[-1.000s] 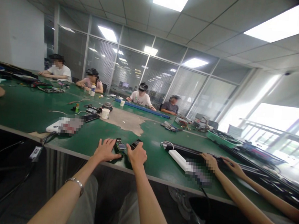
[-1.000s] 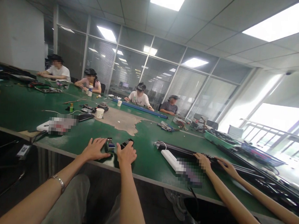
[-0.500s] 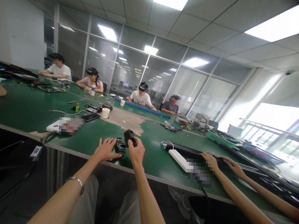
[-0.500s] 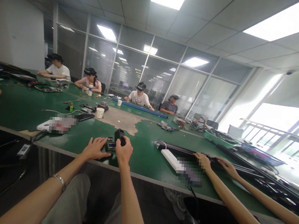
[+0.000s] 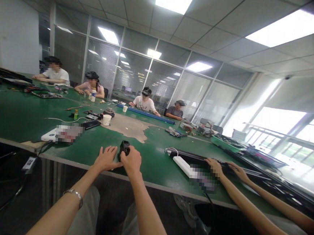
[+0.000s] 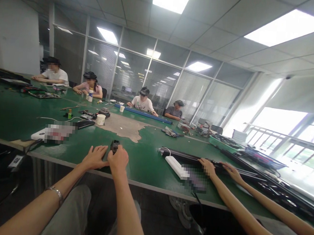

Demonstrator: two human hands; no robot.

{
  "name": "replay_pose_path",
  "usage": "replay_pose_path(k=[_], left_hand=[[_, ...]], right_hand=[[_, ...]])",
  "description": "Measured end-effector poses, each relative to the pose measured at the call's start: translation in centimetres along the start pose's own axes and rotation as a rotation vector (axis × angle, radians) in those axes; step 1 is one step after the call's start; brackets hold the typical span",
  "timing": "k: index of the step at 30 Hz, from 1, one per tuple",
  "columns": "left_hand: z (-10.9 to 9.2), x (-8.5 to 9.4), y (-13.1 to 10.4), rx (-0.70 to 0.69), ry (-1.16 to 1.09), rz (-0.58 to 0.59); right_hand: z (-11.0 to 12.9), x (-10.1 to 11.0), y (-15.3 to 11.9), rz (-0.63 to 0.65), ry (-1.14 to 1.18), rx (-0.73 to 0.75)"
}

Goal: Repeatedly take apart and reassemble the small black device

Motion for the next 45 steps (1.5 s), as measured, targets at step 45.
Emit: replay_pose_path(k=[45], left_hand=[[-0.2,0.0,0.0,-0.009,0.013,0.009]], right_hand=[[-6.4,-1.7,-2.8,-0.201,0.013,-0.085]])
Point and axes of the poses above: each hand's wrist, its own y-axis towards the middle knuckle, its own x-axis out of the back of the hand, z = x × y, the point moved 8 cm from there along y, towards the middle knuckle, and after that the axes turned 11 degrees about z, right-handed, at the moved point
